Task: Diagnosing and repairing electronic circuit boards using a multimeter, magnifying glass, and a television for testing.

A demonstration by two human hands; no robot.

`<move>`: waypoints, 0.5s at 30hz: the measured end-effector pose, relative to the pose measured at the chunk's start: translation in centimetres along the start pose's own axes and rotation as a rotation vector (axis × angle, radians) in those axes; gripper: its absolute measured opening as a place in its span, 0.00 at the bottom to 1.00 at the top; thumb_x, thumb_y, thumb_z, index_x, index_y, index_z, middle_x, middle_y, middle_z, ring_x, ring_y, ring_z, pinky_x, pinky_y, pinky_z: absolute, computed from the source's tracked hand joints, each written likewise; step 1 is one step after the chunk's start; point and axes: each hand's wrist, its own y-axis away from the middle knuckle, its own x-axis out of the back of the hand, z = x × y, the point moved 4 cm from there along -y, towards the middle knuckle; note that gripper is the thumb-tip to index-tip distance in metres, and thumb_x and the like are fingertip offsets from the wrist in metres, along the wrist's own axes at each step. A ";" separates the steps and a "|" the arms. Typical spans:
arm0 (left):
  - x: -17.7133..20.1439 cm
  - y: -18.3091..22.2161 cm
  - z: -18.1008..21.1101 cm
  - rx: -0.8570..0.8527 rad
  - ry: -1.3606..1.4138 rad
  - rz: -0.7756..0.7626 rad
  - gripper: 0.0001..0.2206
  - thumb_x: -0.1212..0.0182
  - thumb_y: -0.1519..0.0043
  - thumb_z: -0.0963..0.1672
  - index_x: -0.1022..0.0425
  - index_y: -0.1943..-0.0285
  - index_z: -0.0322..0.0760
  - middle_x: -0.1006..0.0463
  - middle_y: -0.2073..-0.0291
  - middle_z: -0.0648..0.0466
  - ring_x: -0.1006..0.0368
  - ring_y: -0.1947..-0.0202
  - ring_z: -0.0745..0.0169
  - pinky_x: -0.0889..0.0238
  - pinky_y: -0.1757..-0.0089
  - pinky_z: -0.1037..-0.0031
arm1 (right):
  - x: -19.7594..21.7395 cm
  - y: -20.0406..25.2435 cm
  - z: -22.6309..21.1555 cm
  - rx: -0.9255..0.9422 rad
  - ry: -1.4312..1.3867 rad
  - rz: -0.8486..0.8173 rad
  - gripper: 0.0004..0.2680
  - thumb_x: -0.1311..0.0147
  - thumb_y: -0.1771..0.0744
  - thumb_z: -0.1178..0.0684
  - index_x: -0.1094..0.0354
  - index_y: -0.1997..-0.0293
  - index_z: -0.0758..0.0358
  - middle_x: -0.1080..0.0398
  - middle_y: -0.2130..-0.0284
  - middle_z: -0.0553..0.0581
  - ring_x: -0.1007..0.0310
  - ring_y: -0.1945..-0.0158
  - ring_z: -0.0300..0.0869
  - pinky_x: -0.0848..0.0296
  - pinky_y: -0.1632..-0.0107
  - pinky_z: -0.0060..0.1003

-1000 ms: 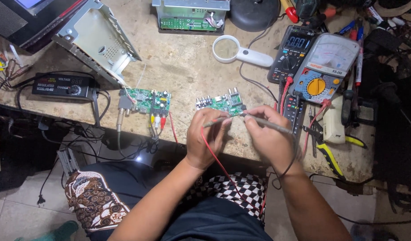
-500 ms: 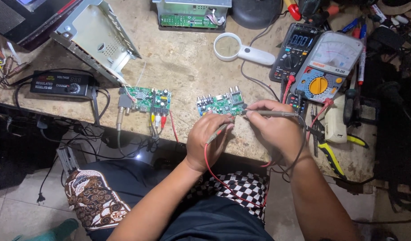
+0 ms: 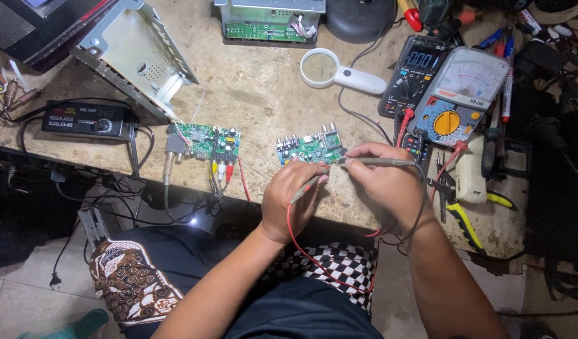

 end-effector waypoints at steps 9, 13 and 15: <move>0.2 -0.2 0.1 0.010 0.019 -0.007 0.06 0.34 0.36 0.46 0.22 0.56 0.42 0.15 0.63 0.56 0.19 0.59 0.54 0.26 0.51 0.65 | -0.1 0.1 0.0 0.014 0.010 0.002 0.08 0.39 0.39 0.50 0.19 0.59 0.52 0.20 0.69 0.54 0.19 0.64 0.41 0.24 0.60 0.35; 0.3 -0.4 0.4 0.003 0.015 -0.009 0.06 0.34 0.36 0.45 0.22 0.56 0.41 0.15 0.64 0.56 0.19 0.60 0.53 0.26 0.53 0.65 | -0.1 0.0 -0.2 0.014 0.022 -0.006 0.08 0.39 0.39 0.50 0.19 0.59 0.52 0.19 0.69 0.56 0.18 0.63 0.44 0.24 0.60 0.37; 0.5 -0.8 0.7 -0.005 0.014 -0.010 0.06 0.34 0.36 0.45 0.22 0.56 0.41 0.16 0.64 0.56 0.19 0.60 0.53 0.25 0.53 0.64 | -0.1 0.2 -0.2 0.004 0.025 -0.004 0.08 0.39 0.39 0.49 0.19 0.60 0.51 0.19 0.69 0.54 0.18 0.63 0.44 0.24 0.61 0.37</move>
